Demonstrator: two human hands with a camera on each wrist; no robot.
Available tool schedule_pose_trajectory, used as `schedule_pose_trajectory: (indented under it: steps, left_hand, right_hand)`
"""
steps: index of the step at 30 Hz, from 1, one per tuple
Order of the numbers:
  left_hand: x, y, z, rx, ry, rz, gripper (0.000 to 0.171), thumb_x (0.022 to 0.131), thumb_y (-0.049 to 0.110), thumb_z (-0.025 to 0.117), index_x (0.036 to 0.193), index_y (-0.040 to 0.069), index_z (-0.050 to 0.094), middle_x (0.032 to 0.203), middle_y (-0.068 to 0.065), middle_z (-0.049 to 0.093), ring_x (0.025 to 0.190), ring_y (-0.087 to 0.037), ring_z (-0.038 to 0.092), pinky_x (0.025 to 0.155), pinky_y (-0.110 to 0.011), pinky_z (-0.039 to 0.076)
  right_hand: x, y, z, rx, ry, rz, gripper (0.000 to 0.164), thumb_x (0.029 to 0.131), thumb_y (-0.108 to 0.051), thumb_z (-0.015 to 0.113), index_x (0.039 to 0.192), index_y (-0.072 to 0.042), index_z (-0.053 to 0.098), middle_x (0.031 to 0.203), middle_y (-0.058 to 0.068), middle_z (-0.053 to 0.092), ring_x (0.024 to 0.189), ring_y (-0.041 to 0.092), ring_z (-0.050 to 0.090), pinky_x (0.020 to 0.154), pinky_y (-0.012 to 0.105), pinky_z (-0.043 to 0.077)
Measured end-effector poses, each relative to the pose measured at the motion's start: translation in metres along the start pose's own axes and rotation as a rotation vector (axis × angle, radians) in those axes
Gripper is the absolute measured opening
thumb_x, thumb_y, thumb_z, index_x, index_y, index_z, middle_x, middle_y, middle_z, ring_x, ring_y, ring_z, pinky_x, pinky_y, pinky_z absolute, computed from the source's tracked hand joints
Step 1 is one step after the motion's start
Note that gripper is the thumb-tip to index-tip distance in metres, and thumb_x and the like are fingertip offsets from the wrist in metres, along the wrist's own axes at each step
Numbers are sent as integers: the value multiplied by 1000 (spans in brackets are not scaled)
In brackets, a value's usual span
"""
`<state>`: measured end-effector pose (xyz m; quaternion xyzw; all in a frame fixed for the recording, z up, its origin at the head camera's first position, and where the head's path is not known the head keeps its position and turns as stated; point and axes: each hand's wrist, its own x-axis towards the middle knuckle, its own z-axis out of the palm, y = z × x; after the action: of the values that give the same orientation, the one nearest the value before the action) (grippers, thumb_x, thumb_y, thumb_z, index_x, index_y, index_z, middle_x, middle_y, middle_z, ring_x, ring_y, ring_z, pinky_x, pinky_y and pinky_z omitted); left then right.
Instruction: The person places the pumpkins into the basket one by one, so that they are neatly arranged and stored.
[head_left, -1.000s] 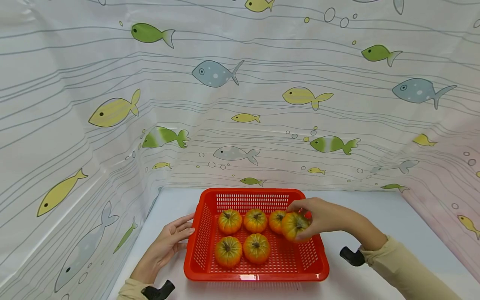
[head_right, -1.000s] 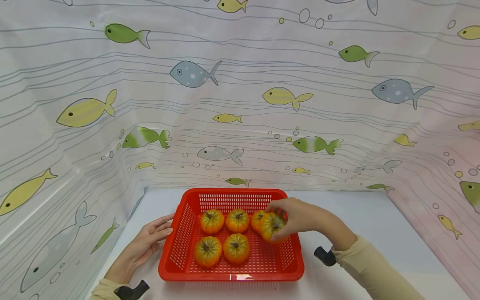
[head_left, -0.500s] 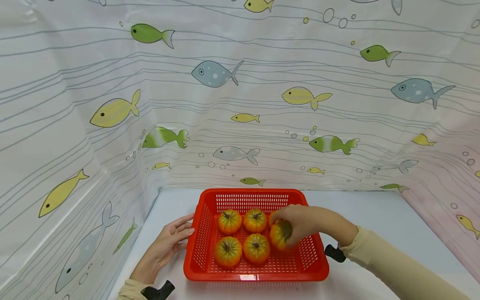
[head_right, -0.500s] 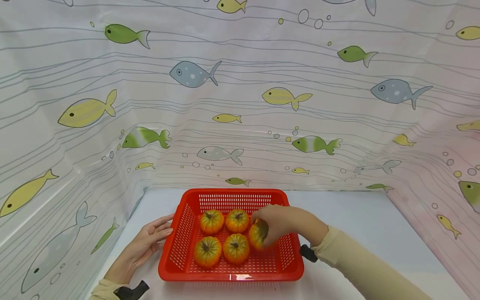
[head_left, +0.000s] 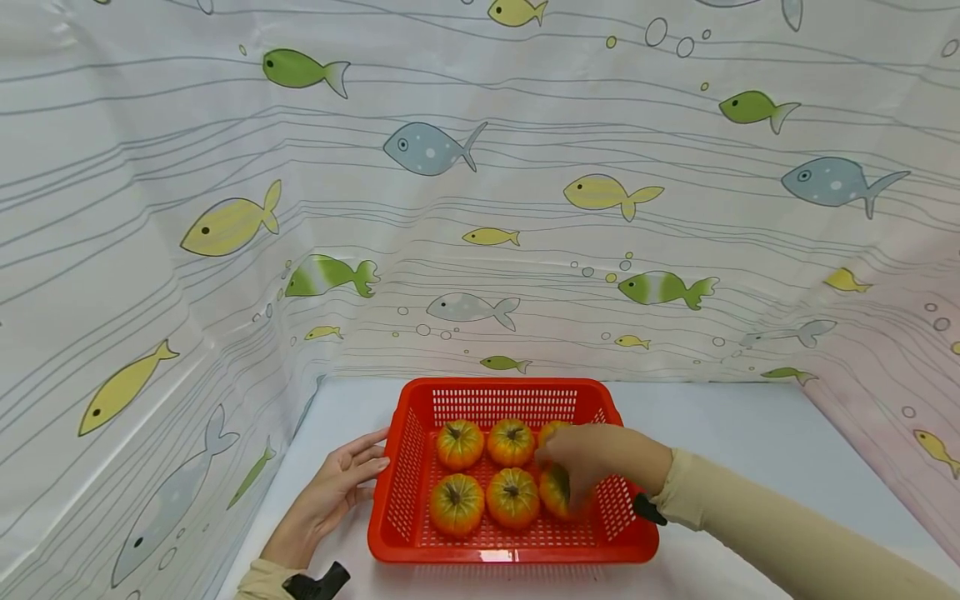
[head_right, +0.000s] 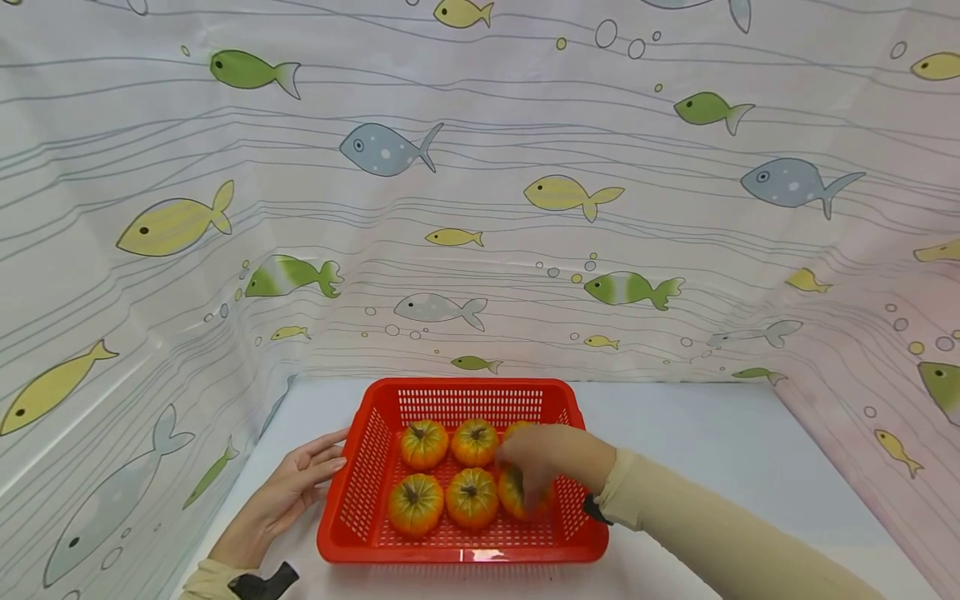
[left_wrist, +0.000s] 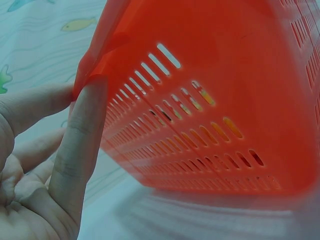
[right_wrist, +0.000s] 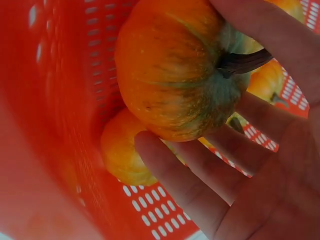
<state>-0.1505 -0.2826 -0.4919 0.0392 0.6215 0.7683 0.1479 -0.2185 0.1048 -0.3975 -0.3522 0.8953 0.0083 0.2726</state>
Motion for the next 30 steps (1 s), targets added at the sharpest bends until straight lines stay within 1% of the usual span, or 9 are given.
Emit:
schedule_pose_trajectory:
  steps: [3, 7, 16, 20, 24, 27, 30]
  left_hand:
    - [0, 1, 1, -1, 6, -4, 66, 106, 7, 55, 162, -2, 22, 116, 7, 70, 98, -8, 73, 75, -24, 64]
    - [0, 3, 0, -1, 4, -1, 66, 106, 7, 55, 161, -2, 22, 116, 7, 70, 99, -8, 73, 76, -25, 64]
    - [1, 0, -2, -3, 13, -11, 64, 105, 7, 57, 161, 0, 26, 115, 7, 70, 97, -7, 73, 74, -23, 63]
    - [1, -1, -2, -1, 7, -5, 63, 105, 7, 56, 161, 0, 26, 116, 7, 70, 98, -7, 72, 74, -23, 63]
    - [1, -1, -1, 3, 5, -3, 63, 105, 7, 56, 161, 0, 26, 116, 7, 70, 98, -7, 72, 74, -23, 63]
    - [1, -1, 0, 0, 10, -7, 64, 105, 8, 57, 160, 0, 26, 116, 7, 70, 98, -7, 73, 74, -23, 63]
    - [1, -1, 1, 5, 16, -11, 65, 105, 8, 57, 161, -1, 25, 114, 8, 70, 96, -7, 73, 73, -23, 63]
  right_hand:
    - [1, -3, 1, -30, -4, 27, 68, 66, -33, 98, 128, -29, 69, 108, -14, 71, 100, 7, 61, 93, 36, 62]
    - [3, -5, 1, -59, -12, 45, 71, 66, -33, 98, 131, -30, 68, 111, -14, 71, 104, 9, 63, 97, 39, 61]
    - [4, -9, 1, -120, -15, 28, 67, 70, -31, 96, 130, -31, 68, 114, -11, 72, 105, 9, 65, 100, 39, 59]
    - [2, -10, 0, -99, -3, 18, 63, 70, -30, 95, 127, -31, 69, 111, -12, 72, 101, 8, 64, 98, 39, 60]
    - [0, -6, 1, -53, 19, -7, 60, 71, -30, 95, 125, -31, 70, 110, -15, 71, 101, 7, 63, 97, 39, 60]
    - [-5, 0, 3, -1, 63, -37, 57, 73, -33, 94, 124, -31, 70, 113, -15, 71, 104, 6, 61, 98, 40, 59]
    - [-13, 9, 4, 47, 132, -72, 55, 76, -35, 92, 127, -28, 70, 120, -10, 72, 109, 10, 62, 100, 42, 58]
